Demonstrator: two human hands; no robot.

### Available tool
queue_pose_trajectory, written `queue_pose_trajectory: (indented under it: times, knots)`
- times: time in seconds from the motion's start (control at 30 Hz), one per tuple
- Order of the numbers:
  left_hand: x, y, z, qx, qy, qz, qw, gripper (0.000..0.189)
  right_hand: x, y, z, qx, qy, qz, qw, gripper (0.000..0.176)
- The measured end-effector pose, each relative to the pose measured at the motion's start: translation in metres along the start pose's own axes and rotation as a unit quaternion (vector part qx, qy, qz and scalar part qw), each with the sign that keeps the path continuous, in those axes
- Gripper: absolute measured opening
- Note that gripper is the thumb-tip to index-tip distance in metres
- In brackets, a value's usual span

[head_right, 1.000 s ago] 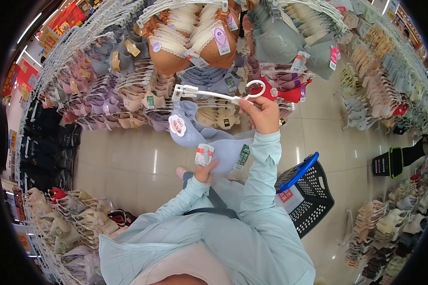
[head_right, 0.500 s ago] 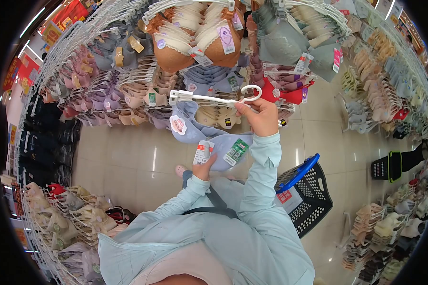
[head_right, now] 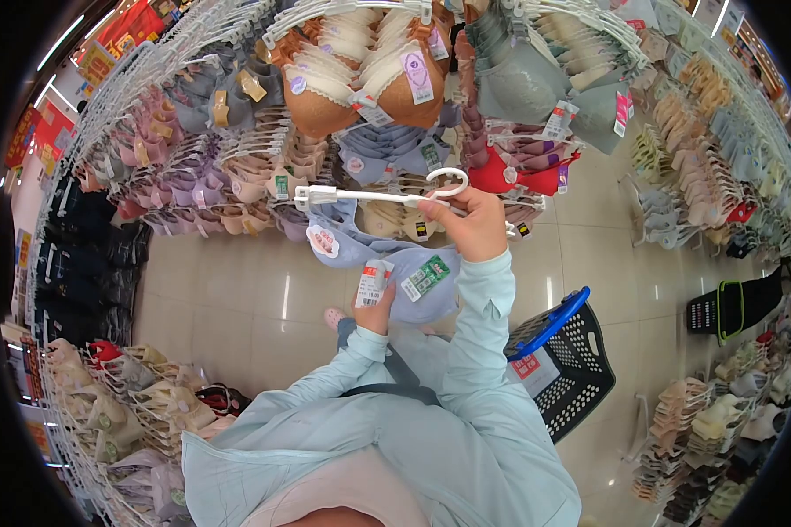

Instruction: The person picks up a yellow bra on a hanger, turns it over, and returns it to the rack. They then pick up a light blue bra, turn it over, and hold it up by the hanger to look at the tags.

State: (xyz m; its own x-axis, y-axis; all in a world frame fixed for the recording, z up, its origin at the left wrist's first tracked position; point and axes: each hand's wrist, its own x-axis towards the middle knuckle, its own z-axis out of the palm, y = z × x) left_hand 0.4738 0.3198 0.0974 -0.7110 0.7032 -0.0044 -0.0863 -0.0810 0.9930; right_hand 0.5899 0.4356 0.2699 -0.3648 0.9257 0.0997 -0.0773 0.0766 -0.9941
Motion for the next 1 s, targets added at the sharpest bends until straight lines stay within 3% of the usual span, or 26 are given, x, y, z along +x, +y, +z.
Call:
queue_pose_trajectory:
  times: [0.1, 0.17, 0.3, 0.37, 0.47, 0.57, 0.7, 0.8, 0.87, 0.9, 0.97, 1.0]
  knots:
    - [0.000, 0.000, -0.001, 0.011, -0.001, 0.035, 0.999, 0.023, 0.000, 0.001, 0.000, -0.046, -0.003, -0.021, 0.999, 0.013]
    - [-0.002, 0.004, -0.003, 0.016, -0.029, -0.034, 0.999, 0.021, 0.000, -0.001, 0.001, -0.037, 0.004, -0.021, 0.999, 0.013]
    - [-0.006, 0.009, 0.004, -0.068, -0.019, -0.048, 0.996, 0.024, 0.001, -0.002, 0.000, 0.003, -0.010, -0.019, 1.000, 0.012]
    - [-0.007, 0.011, 0.005, -0.220, -0.061, -0.203, 0.952, 0.030, 0.000, -0.003, 0.002, 0.014, -0.003, -0.022, 1.000, 0.012]
    - [-0.011, 0.017, 0.004, -0.286, -0.131, -0.233, 0.920, 0.039, 0.001, -0.002, 0.005, -0.008, 0.011, -0.021, 1.000, 0.012]
    - [-0.014, 0.013, 0.001, -0.355, -0.170, -0.233, 0.889, 0.047, 0.002, -0.002, 0.005, -0.018, 0.016, -0.021, 0.999, 0.012]
    - [-0.014, 0.013, 0.003, -0.335, -0.214, -0.185, 0.899, 0.055, 0.004, 0.002, 0.002, -0.010, 0.021, -0.027, 0.999, 0.013]
    - [-0.013, 0.011, 0.005, -0.311, -0.195, -0.156, 0.917, 0.056, 0.003, 0.004, 0.000, -0.023, 0.023, -0.027, 0.999, 0.012]
    - [-0.006, 0.003, 0.001, -0.182, -0.166, -0.142, 0.959, 0.052, 0.005, 0.003, 0.002, -0.016, 0.008, -0.043, 0.999, 0.011]
    - [-0.001, 0.000, 0.000, -0.180, -0.171, -0.134, 0.959, 0.052, 0.006, 0.003, 0.004, -0.013, 0.010, -0.050, 0.999, 0.011]
    - [0.004, -0.004, 0.002, -0.106, -0.063, -0.075, 0.990, 0.043, 0.005, 0.005, 0.005, -0.048, 0.015, -0.032, 0.998, 0.013]
    - [0.007, -0.005, 0.002, -0.108, -0.068, -0.068, 0.989, 0.043, 0.005, 0.004, 0.005, -0.048, 0.019, -0.040, 0.998, 0.013]
